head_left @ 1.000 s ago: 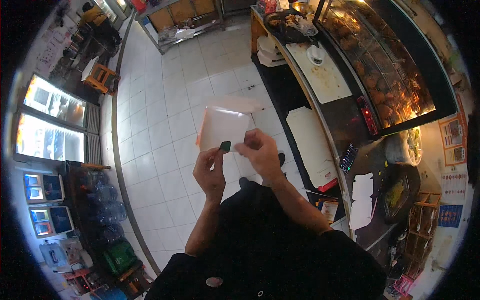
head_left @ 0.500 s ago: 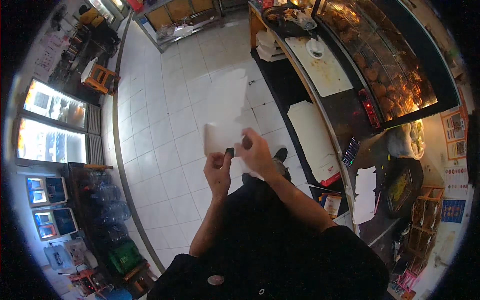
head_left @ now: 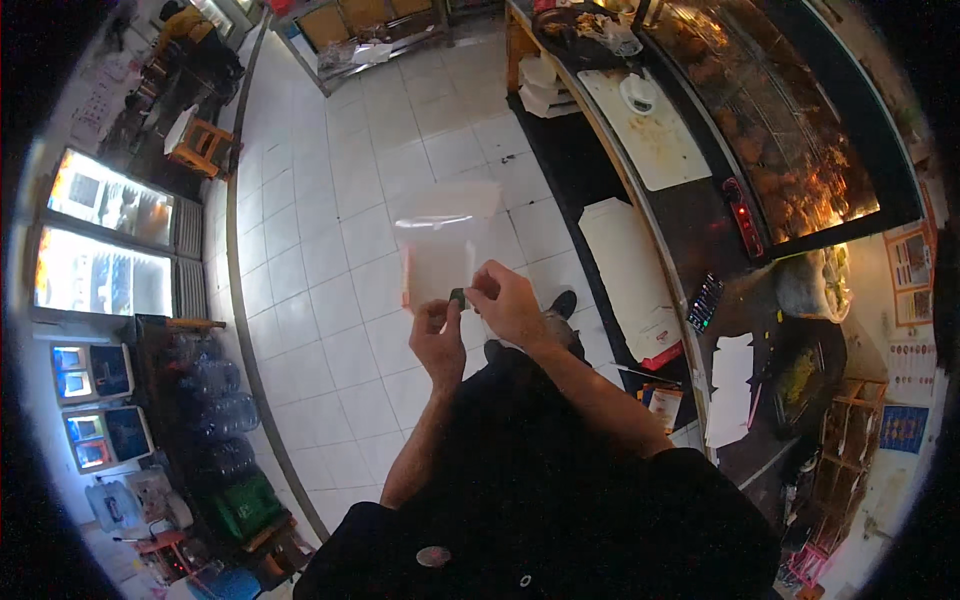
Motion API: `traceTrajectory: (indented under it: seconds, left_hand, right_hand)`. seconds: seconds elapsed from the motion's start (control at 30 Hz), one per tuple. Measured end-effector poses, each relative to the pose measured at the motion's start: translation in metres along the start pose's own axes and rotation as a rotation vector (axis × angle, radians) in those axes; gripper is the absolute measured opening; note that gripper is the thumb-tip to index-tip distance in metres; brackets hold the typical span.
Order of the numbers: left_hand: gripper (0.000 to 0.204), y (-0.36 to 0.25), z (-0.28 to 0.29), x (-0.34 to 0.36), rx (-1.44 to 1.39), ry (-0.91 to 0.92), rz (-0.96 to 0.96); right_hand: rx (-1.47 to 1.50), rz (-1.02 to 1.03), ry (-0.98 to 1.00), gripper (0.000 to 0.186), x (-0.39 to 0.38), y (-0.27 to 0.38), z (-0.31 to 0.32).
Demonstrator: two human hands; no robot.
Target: The person folds flat cardboard cutouts into small food boxes by hand at a counter, creasing the edges and tucking in the tabs.
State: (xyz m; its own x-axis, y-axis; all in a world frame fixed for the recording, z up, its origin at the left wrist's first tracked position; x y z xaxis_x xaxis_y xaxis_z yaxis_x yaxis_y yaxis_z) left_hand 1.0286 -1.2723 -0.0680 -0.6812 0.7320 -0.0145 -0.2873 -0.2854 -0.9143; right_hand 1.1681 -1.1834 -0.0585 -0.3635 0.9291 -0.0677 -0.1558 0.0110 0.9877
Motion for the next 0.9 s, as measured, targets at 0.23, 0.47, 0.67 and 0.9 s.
traceTrajectory:
  seconds: [0.23, 0.47, 0.67, 0.9]
  left_hand:
    - [0.009, -0.005, 0.001, 0.009, 0.038, -0.047, -0.284]
    - [0.01, -0.008, 0.001, 0.008, 0.086, -0.04, -0.346]
    - [0.015, -0.02, -0.019, 0.002, 0.106, 0.057, -0.326]
    - [0.017, -0.041, -0.056, -0.01, 0.117, 0.242, -0.317]
  right_hand:
    - [0.414, -0.302, -0.127, 0.022, 0.008, -0.039, -0.01]
    - [0.539, -0.315, -0.112, 0.021, 0.012, -0.048, -0.011]
    - [0.21, 0.023, -0.203, 0.021, -0.009, -0.015, 0.012]
    - [0.229, -0.09, -0.374, 0.021, -0.023, -0.028, 0.055]
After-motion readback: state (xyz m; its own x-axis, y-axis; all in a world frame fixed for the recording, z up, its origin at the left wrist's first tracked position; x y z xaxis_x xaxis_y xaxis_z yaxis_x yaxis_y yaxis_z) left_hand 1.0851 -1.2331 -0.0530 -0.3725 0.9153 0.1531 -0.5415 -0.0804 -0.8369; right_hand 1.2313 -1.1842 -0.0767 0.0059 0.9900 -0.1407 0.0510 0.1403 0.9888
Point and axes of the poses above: each hand's wrist, its own x-axis towards the middle knuckle, its own z-axis out of the back of the hand, y = z × x, the point moved 7 cm from there along x, towards the middle knuckle, and after that the axes turned 5 degrees about x, right-handed, at the moved point
